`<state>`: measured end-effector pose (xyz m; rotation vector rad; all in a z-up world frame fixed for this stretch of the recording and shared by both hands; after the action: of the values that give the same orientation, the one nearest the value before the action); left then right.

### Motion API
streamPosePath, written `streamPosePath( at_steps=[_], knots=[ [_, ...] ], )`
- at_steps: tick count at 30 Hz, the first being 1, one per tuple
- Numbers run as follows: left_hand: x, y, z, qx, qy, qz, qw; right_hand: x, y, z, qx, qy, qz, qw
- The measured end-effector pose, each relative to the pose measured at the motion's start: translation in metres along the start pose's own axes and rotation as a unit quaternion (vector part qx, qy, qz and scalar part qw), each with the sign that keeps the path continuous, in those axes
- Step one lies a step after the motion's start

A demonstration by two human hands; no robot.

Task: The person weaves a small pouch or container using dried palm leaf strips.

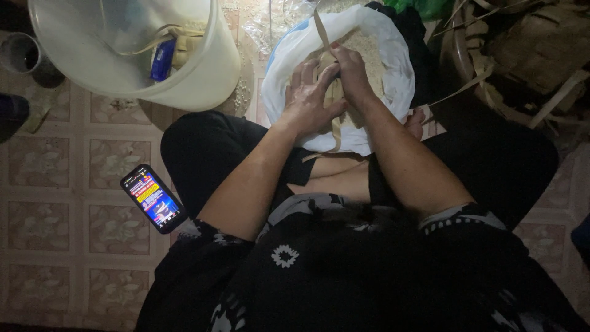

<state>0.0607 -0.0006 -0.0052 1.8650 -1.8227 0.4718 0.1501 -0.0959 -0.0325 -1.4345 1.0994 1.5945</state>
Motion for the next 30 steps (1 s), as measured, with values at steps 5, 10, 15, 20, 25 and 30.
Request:
streamPosePath(
  at_steps=[5,10,15,20,25,30],
  knots=[
    [0.003,0.002,-0.003,-0.016,0.01,-0.015,1.0,0.008,-0.002,-0.003,0.024,0.001,0.031,0.999],
    [0.002,0.002,-0.002,0.001,0.006,-0.001,1.0,-0.004,0.003,0.0,0.018,0.04,0.022,0.999],
    [0.004,0.002,-0.004,-0.001,0.005,-0.001,1.0,-0.009,0.005,0.002,0.008,0.015,0.02,1.0],
    [0.005,0.004,-0.006,0.0,0.013,-0.006,1.0,-0.013,0.008,0.004,0.004,-0.003,0.02,1.0],
    [0.002,0.001,-0.003,0.007,0.008,0.002,1.0,-0.01,0.007,0.003,0.002,0.002,0.019,1.0],
    [0.004,0.002,-0.005,-0.015,0.011,-0.012,1.0,-0.007,0.005,0.003,0.006,-0.005,0.027,1.0]
  ],
)
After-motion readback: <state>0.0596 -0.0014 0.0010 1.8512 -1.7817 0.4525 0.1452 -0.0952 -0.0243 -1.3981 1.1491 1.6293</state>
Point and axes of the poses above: each hand's wrist, its own y-axis away from the middle knuckle, its own z-axis out of the palm, x = y × z, the point moved 6 cm from there along -y, towards the middle knuckle
